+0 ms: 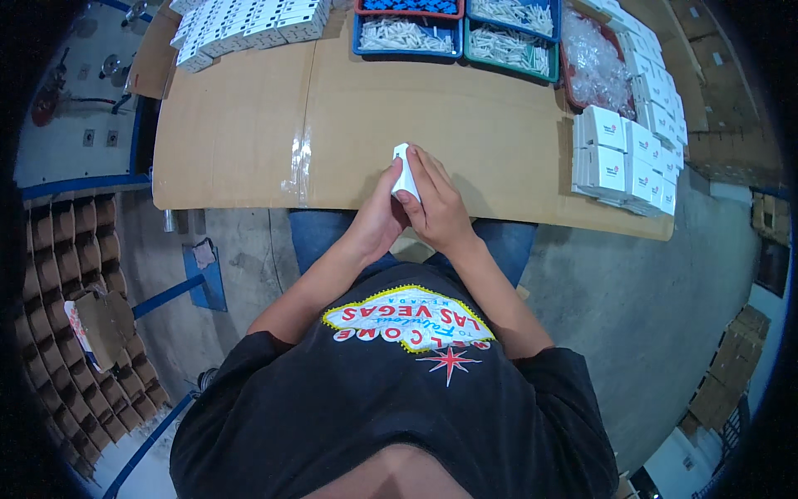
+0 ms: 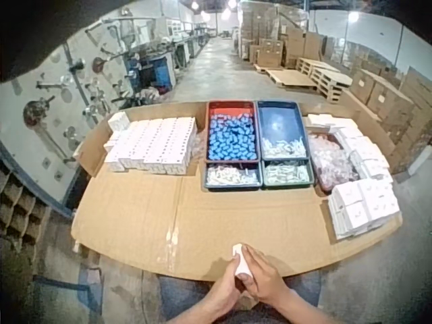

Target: The person sits at a workbench and assembles small electrical components. They pick up white plastic pieces from trays, insert them into a clear plastic bag, and seal the bag. The person then places the bagged components into a white cardboard box, closes the box, and stacks it with other finished boxes.

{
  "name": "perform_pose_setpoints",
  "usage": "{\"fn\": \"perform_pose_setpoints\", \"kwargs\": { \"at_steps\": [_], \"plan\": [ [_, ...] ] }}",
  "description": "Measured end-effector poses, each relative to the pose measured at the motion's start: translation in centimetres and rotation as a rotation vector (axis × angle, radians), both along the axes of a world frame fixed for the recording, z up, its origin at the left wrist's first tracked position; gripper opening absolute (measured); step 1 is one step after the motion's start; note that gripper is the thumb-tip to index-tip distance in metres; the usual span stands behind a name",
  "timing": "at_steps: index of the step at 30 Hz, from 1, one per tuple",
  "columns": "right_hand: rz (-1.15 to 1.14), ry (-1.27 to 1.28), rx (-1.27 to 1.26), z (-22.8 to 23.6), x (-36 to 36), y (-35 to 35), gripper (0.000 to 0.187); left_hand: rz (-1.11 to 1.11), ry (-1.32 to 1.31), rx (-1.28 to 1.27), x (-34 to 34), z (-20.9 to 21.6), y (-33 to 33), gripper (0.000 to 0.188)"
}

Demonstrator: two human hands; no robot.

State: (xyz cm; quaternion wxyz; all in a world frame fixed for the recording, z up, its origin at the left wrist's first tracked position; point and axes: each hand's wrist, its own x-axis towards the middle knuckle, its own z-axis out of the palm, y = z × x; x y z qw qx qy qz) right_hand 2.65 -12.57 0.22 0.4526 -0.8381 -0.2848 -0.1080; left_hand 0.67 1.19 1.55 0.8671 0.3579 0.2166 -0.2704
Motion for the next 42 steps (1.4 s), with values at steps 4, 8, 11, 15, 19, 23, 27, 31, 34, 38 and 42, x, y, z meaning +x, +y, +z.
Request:
{"fn": "perform_pose_setpoints", "kwargs": {
  "at_steps": [4,8,11,15,19,23,27,31,34,38,42],
  "plan": [
    [0.001,0.022,0.033,-0.3,-0.1,0.1,0.052,0.037,0.021,0.073,-0.1,0.9,-0.4,0.055],
    [0.017,0.055,0.073,-0.2,0.1,0.1,0.049,0.076,0.0,0.053,-0.2,0.8,-0.5,0.055],
    [0.032,0.062,0.097,0.0,0.2,0.1,0.049,0.09,-0.008,0.052,-0.2,1.3,-0.6,0.054],
    [0.056,0.154,0.134,-0.1,0.3,0.0,0.053,0.051,-0.06,0.056,-0.1,-0.3,-0.3,0.052],
    [0.071,0.171,0.159,-0.5,0.4,-0.1,0.058,0.046,-0.102,0.129,0.2,0.6,-0.1,0.055],
    [0.059,0.171,0.289,0.0,-0.1,0.4,0.057,0.156,-0.233,0.201,0.4,-0.3,-0.1,0.058],
    [0.079,0.177,0.252,-0.3,0.1,-0.7,0.052,0.248,-0.378,0.354,0.8,-1.1,0.9,0.077],
    [0.081,0.252,0.283,0.0,-0.6,-0.8,0.047,0.186,-0.481,0.318,1.1,0.5,2.1,0.084],
    [0.063,0.247,0.339,0.0,-0.8,-0.4,0.045,0.213,-0.556,0.365,1.0,-0.2,2.0,0.089],
    [0.05,0.272,0.379,-0.5,-0.6,-0.5,0.045,0.224,-0.66,0.476,0.9,-0.4,1.9,0.092],
    [-0.025,0.414,0.412,-0.5,0.0,-0.8,0.046,0.168,-0.843,0.711,0.8,-0.6,1.8,0.096]
  ]
}}
